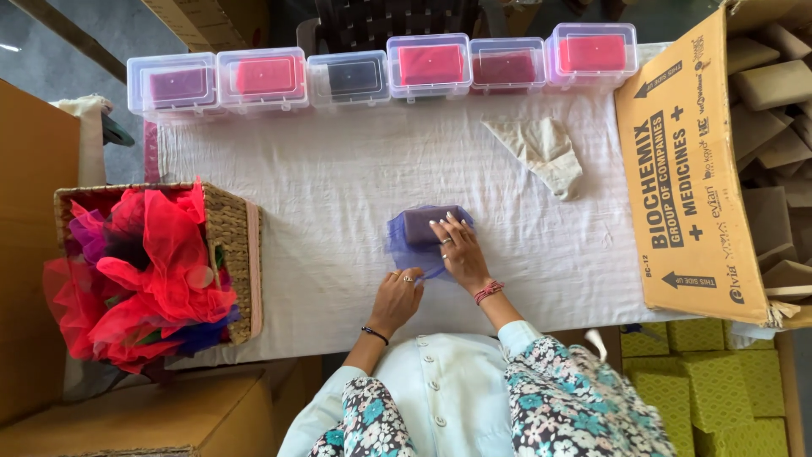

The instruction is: The person wraps a soap bar in purple organza fabric, folds the fabric around it, and places the wrapped soap into a clear plastic box. They then take a brown soap bar and wipe it with a white cloth.

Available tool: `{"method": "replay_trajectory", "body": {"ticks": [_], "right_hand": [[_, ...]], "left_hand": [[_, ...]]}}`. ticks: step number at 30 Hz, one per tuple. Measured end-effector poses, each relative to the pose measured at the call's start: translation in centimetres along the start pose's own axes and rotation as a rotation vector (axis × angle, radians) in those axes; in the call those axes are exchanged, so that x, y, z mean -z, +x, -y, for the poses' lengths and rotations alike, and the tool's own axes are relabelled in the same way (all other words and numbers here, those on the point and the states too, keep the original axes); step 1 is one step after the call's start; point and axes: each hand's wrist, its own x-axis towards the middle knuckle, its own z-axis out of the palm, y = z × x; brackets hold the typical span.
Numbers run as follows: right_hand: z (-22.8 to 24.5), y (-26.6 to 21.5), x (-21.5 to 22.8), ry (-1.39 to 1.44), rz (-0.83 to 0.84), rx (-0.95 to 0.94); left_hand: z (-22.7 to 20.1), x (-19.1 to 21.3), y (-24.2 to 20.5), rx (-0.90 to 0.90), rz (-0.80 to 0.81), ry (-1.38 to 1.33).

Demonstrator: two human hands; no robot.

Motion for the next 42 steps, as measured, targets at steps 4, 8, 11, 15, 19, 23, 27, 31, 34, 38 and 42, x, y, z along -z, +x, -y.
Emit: {"method": "replay_trajectory", "body": {"ticks": [4,8,11,15,19,23,27,31,34,38,42], "right_hand": [[0.0,-0.1,0.4,0.129,-0.031,-0.009],[0.0,-0.2,0.1,0.11,-0.021,-0.039],[-0.2,-0.4,-0.3,0.068,-0.029,-0.048],[-0.2,-0.2,-0.6,0.012,-0.044,-0.061],[0.0,0.2,-0.6,0.059,-0.035,-0.123],[-0.3,0.1,-0.7,0.104,-0.053,-0.123],[-0.1,0.4,0.0,0.136,-0.034,-0.141],[-0.3,0.4,0.6,0.162,-0.022,-0.122],[-0.3,0.4,0.3,0.164,-0.026,-0.113],[-0.2,0.5,0.1,0.144,-0.068,-0.124],[-0.1,0.7,0.3,0.113,-0.072,-0.132]], "left_hand": [[-0.7,1.7,0.8,0.031,0.079,0.039],[-1.5,2.6,0.9,-0.026,0.023,0.144],[-1.4,2.5,0.8,-0.113,-0.099,0.233],[-0.6,1.3,0.7,-0.171,-0.131,0.094],[-1.5,1.5,1.5,-0.033,-0.049,-0.125],[-1.4,1.2,2.5,0.145,-0.075,-0.143],[-3.0,3.6,4.6,0.057,-0.05,-0.107],[-0.7,1.4,3.6,0.02,0.08,0.055],[0.9,0.3,3.2,0.004,0.203,0.252],[-2.1,3.7,5.7,-0.129,0.155,0.336],[-2.6,4.9,7.6,-0.249,0.021,0.282]]}}
